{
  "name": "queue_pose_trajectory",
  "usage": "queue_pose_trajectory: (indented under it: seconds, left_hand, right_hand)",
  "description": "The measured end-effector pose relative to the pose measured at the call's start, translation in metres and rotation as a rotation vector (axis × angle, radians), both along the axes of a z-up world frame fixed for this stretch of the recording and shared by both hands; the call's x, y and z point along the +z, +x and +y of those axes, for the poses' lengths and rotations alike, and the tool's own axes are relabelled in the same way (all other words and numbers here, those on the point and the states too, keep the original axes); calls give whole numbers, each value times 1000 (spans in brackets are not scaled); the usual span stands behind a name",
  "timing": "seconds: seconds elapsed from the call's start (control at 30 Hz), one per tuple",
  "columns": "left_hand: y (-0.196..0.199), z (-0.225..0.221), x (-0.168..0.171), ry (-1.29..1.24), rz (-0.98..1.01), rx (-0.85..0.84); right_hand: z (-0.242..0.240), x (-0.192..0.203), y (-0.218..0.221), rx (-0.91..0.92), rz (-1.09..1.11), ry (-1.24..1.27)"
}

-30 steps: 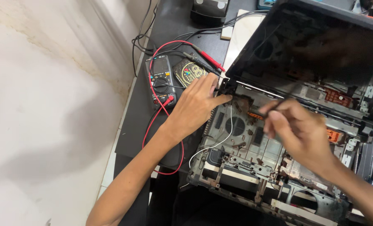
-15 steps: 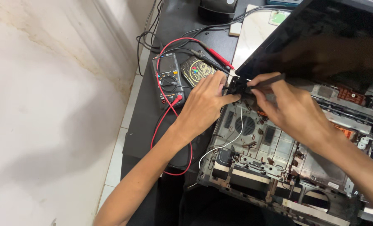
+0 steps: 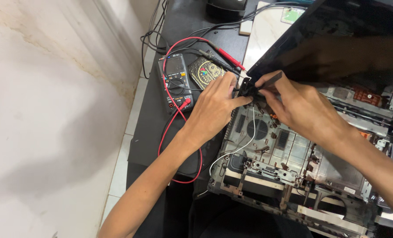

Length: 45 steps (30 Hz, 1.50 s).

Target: The person repairs a laptop by using a screwdriver to remove internal screws and tweezers to manipulate small connectors and wires before closing and reopening the laptop lid.

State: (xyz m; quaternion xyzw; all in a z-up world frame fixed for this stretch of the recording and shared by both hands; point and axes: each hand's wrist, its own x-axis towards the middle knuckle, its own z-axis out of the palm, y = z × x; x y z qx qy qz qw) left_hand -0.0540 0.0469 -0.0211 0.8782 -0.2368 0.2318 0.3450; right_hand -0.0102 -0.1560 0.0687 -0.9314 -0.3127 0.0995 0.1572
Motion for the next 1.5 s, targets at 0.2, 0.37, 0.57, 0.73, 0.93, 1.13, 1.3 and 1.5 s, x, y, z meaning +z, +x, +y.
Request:
queue_pose_trajectory:
  seconds: [0.2, 0.37, 0.57, 0.73, 0.93, 1.13, 1.3, 1.5]
  left_hand:
    - [0, 0, -1, -10, -10, 0]
    - [0, -1, 0, -16, -4, 0]
    - [1, -1, 1, -20, -4, -6]
    - [0, -1, 3, -23, -8, -2]
    - [-2, -1, 6, -29, -17, -7]
    - [-2, -2, 7, -74, 12, -17]
    - [-1, -3, 6, -83, 20, -15]
    - [0, -5, 4, -71, 32, -13]
  right_hand:
    - [-1, 0, 0, 6, -18, 9]
    - [-1, -3, 1, 56, -72, 89]
    - [-1, -3, 1, 62, -80, 14]
    - [-2, -1, 1, 154, -145, 88]
    - [-1, 0, 0, 152, -135, 66]
    - [-3, -1, 2, 92, -66, 13]
    - [-4, -4, 3, 135, -132, 103]
    - [-2, 3, 1, 191, -201, 154]
